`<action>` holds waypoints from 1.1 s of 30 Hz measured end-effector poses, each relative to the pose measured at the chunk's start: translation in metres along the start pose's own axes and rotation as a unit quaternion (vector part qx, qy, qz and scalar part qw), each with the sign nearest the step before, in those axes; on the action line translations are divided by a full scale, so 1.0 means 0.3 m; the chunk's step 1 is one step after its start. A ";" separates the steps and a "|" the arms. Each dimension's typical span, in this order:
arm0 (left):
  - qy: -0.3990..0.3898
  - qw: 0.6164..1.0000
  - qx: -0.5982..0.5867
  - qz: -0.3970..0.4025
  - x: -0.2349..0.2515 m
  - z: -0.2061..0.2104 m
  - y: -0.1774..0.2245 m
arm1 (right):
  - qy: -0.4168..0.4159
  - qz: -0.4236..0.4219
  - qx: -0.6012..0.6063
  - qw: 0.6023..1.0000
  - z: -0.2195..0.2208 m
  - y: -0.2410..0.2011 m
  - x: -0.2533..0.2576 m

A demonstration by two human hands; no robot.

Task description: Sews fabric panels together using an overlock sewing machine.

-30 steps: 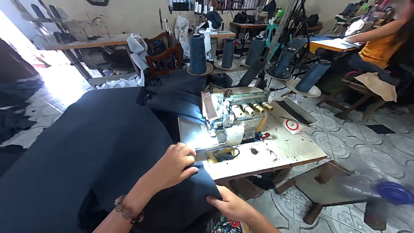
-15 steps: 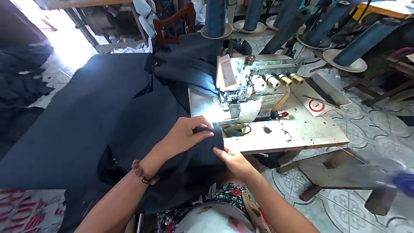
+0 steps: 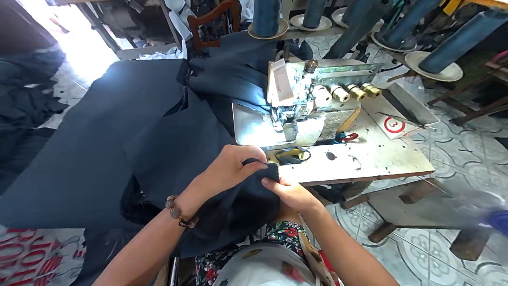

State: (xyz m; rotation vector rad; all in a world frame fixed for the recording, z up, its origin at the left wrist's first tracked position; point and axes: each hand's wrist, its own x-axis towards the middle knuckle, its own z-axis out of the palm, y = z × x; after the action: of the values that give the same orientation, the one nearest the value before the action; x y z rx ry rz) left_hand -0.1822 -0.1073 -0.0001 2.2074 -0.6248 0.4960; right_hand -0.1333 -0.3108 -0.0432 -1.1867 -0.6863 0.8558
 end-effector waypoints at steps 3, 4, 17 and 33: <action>-0.011 1.000 0.001 0.025 -0.008 0.038 0.006 | 0.058 -0.002 -0.046 0.997 0.027 -0.012 0.013; -0.009 0.999 0.004 0.031 -0.012 0.044 0.004 | 0.079 -0.007 -0.072 0.994 0.037 -0.012 0.011; -0.172 0.954 0.191 -0.153 -0.250 -0.282 -0.125 | 0.398 -0.133 -0.145 0.896 -0.149 -0.136 -0.216; 0.135 0.969 -0.009 -0.205 -0.308 -0.411 0.001 | 0.460 -0.069 -0.125 0.876 -0.249 -0.050 -0.155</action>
State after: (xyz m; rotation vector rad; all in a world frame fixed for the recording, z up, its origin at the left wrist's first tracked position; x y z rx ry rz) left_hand -0.2751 0.0125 0.0283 2.1240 -0.0235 0.5527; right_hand -0.0923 -0.3899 -0.0482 -1.5703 -0.0794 0.0125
